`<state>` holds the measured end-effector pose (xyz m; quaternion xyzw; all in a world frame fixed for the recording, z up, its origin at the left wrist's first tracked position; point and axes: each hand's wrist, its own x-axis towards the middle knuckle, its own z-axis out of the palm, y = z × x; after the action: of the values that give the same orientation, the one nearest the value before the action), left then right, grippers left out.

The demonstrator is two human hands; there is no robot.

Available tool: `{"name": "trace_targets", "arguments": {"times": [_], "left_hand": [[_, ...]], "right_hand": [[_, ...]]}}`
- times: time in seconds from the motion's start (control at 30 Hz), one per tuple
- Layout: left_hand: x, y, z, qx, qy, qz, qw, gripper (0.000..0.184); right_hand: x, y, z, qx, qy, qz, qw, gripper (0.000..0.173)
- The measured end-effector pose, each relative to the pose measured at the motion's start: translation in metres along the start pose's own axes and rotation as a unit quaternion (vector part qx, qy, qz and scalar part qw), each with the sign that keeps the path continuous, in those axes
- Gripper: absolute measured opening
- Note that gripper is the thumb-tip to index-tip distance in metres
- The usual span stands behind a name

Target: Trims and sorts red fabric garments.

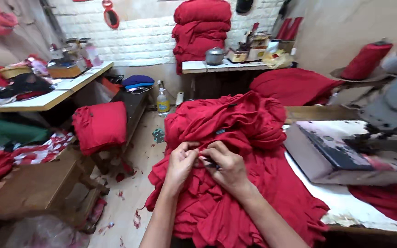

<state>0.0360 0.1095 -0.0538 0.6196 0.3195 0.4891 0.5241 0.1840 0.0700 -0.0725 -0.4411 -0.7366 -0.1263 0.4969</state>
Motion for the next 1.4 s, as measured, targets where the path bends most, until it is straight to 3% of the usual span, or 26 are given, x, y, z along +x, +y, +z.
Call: {"name": "trace_targets", "arguments": {"times": [0.2, 0.4, 0.63, 0.83, 1.0, 1.17, 1.2, 1.27, 1.3, 1.4], "left_hand": [[-0.001, -0.001, 0.004, -0.021, -0.002, 0.022, 1.000, 0.025], [-0.002, -0.004, 0.003, -0.053, 0.003, 0.033, 0.998, 0.019], [-0.006, -0.004, 0.007, -0.040, 0.006, 0.059, 0.997, 0.019], [-0.006, -0.005, 0.007, -0.046, 0.008, 0.063, 0.997, 0.017], [-0.006, -0.009, 0.002, -0.054, 0.013, 0.043, 0.998, 0.008], [-0.006, -0.018, -0.006, -0.073, 0.005, 0.037, 0.997, 0.004], [-0.006, -0.018, -0.007, -0.082, 0.001, 0.032, 0.996, 0.005], [-0.006, -0.018, -0.008, -0.097, -0.006, 0.025, 0.995, 0.006], [-0.006, -0.018, -0.009, -0.100, -0.010, 0.022, 0.995, 0.007], [-0.006, -0.018, -0.009, -0.102, -0.016, 0.025, 0.994, 0.009]], "right_hand": [[0.001, -0.003, -0.001, 0.001, 0.007, 0.000, 1.000, 0.007], [-0.001, 0.002, -0.001, 0.055, 0.068, -0.031, 0.996, 0.027], [0.000, -0.006, -0.001, -0.019, 0.015, 0.005, 1.000, 0.006], [-0.002, -0.005, 0.001, -0.037, 0.014, -0.003, 0.999, 0.012], [-0.009, 0.006, 0.002, 0.121, 0.009, 0.031, 0.992, 0.014], [-0.013, 0.016, -0.006, 0.349, 0.090, 0.166, 0.918, 0.007], [-0.013, 0.020, -0.007, 0.369, 0.094, 0.170, 0.909, 0.014], [-0.014, 0.023, -0.011, 0.340, 0.065, 0.152, 0.926, 0.040], [-0.015, 0.021, -0.014, 0.301, 0.051, 0.145, 0.941, 0.044], [-0.020, 0.012, -0.021, 0.124, -0.001, 0.125, 0.984, 0.035]]}}
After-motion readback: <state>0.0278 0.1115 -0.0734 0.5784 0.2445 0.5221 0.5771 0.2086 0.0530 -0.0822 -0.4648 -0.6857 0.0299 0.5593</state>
